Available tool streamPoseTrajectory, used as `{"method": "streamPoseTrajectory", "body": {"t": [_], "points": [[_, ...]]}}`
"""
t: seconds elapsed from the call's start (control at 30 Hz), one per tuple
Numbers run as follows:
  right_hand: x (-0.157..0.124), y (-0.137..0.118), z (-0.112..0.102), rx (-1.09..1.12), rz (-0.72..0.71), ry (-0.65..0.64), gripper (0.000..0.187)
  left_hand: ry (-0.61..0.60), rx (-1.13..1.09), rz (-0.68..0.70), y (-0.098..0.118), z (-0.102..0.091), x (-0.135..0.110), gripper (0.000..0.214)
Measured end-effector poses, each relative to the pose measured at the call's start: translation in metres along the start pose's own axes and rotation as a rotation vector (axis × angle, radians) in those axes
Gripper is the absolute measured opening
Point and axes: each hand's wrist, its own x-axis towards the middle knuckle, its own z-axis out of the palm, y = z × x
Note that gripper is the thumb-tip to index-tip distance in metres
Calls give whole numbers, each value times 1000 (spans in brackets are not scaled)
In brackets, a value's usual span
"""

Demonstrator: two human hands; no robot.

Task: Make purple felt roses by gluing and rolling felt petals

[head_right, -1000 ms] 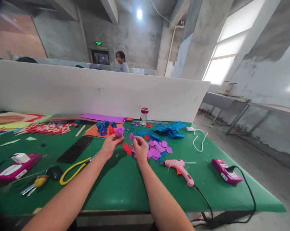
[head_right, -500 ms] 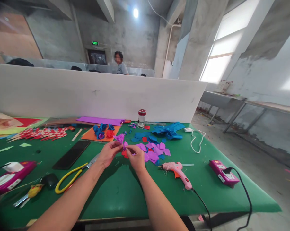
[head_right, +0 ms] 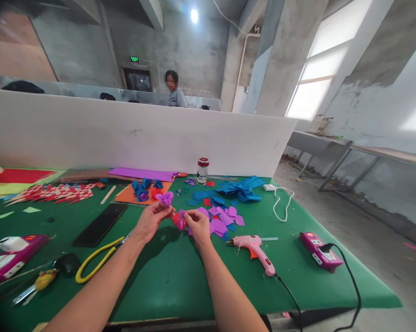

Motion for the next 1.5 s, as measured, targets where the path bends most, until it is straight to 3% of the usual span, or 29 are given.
{"method": "streamPoseTrajectory", "body": {"t": [0.17,0.33,0.43,0.67,0.87,1.03,1.1,1.2,1.33,1.5], "points": [[0,-5,-4,179,114,-50,24,29,52,-7,0,2,-1,23],[-2,-7,-3,270,78,-78,24,-84,-65,-152,0,5,-5,24],[-2,-7,-2,213,68,-132,23,-63,-66,-153,0,6,-6,24],[0,-21,-13,47,181,-288,39,-163,304,-59,15,12,-3,18],[3,-27,-19,-133,135,-343,17,-190,435,-44,15,20,5,15],[5,-22,-19,-222,110,-332,13,-139,450,10,9,21,11,14],[5,-21,-19,-156,133,-300,18,-50,434,43,9,22,10,13],[7,-22,-18,21,160,-130,26,75,332,56,7,27,8,15],[10,-26,-13,186,138,124,33,122,193,18,-1,32,5,21],[9,-30,-5,176,46,246,21,99,-20,-125,-11,37,3,33]]}}
